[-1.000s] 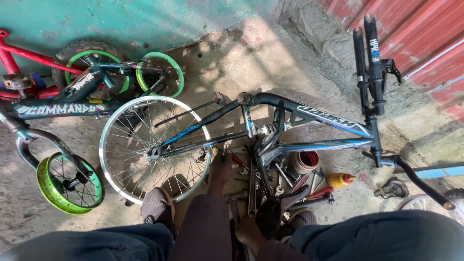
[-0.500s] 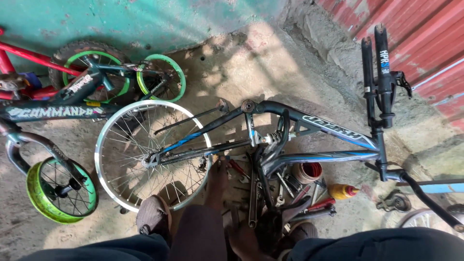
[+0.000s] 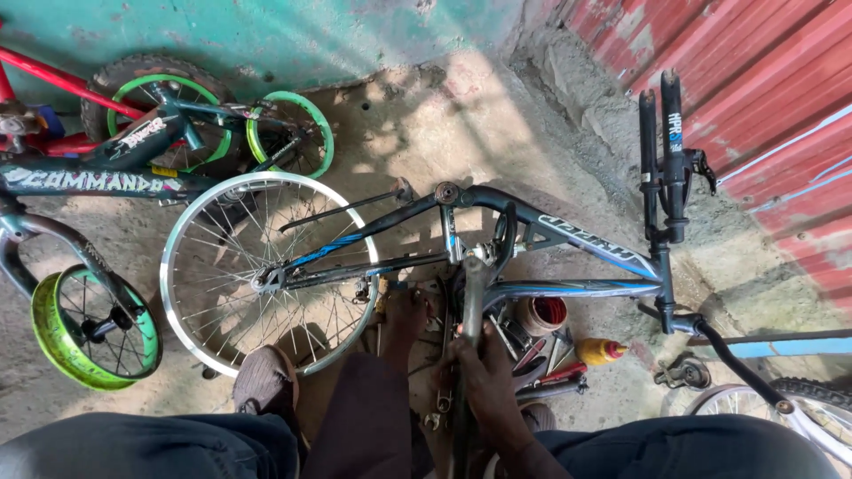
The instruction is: Repairing a bicycle by using a hammer and a wrench to adjust or disassemble the bottom bracket area.
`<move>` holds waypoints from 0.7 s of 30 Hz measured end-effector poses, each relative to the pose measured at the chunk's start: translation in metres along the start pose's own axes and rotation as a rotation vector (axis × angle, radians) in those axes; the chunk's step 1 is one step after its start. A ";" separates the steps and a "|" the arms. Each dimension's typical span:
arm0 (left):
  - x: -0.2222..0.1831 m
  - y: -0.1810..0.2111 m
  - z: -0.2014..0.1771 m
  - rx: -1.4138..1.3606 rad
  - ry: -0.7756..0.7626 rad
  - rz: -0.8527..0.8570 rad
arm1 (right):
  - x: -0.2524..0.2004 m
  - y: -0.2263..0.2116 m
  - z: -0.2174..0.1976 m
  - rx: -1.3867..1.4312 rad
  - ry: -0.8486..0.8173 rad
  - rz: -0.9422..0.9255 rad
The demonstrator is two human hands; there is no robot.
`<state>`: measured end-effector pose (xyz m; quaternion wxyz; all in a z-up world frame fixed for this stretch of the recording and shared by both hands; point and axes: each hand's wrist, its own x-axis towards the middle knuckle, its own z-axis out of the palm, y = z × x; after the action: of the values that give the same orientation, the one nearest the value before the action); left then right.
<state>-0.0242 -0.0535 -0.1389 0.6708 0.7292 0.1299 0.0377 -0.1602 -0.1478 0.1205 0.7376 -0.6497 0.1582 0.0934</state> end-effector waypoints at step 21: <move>-0.009 -0.011 0.019 0.050 0.009 0.036 | 0.013 -0.021 0.028 -0.761 0.353 -0.471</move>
<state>-0.0305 -0.0735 -0.1510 0.6509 0.7479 0.1208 0.0496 -0.1379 -0.1236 0.1384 0.4106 -0.8976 0.0841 -0.1367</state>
